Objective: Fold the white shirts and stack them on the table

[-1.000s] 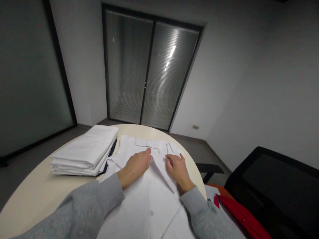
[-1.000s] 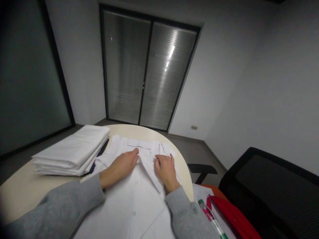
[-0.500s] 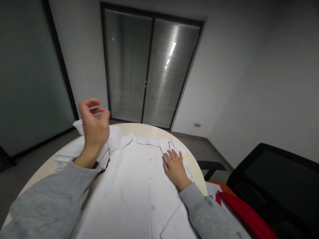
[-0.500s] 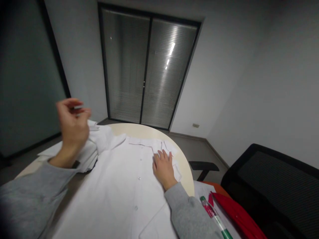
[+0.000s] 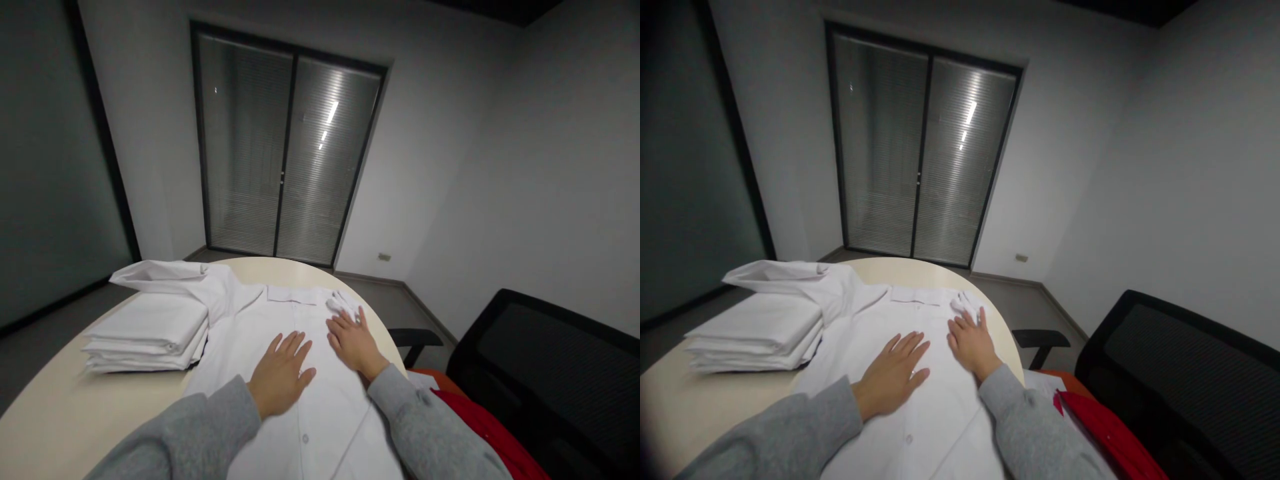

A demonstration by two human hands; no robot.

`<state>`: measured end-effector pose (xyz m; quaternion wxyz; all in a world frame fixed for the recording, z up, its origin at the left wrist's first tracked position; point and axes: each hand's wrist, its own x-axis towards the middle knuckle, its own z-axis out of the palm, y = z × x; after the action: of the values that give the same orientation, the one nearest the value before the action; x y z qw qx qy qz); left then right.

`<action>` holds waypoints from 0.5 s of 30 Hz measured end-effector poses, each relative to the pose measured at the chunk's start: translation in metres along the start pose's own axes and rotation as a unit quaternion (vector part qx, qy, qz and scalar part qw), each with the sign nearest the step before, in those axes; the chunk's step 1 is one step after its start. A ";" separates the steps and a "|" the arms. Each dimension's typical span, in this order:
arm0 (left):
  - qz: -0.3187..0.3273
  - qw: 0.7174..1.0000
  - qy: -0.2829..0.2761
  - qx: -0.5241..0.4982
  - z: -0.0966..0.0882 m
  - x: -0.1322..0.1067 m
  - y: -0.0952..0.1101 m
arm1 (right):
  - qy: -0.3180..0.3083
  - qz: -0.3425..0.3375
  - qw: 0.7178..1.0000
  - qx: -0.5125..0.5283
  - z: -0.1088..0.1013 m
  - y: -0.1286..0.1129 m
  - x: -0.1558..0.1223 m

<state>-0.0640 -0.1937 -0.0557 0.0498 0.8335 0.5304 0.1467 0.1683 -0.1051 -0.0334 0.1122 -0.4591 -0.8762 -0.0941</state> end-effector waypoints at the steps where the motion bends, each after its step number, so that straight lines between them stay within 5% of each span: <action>1: 0.000 1.000 0.002 -0.002 0.000 0.000 0.000 | 0.013 0.039 0.998 -0.044 -0.002 0.009 0.002; 5: -0.005 1.000 0.011 -0.014 0.001 0.000 0.002 | 0.025 0.122 0.984 -0.130 -0.011 0.018 0.023; 11: -0.012 0.999 0.025 -0.019 0.002 0.002 0.005 | -0.054 -0.027 0.998 0.003 0.001 -0.050 0.084; 15: -0.025 0.999 0.021 -0.030 0.002 0.003 0.008 | -0.069 -0.046 0.996 0.040 0.023 -0.069 0.122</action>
<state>-0.0552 -0.1944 -0.0554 0.0669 0.8147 0.5476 0.1786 0.0413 -0.0422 -0.0257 0.0649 -0.4189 -0.9051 -0.0319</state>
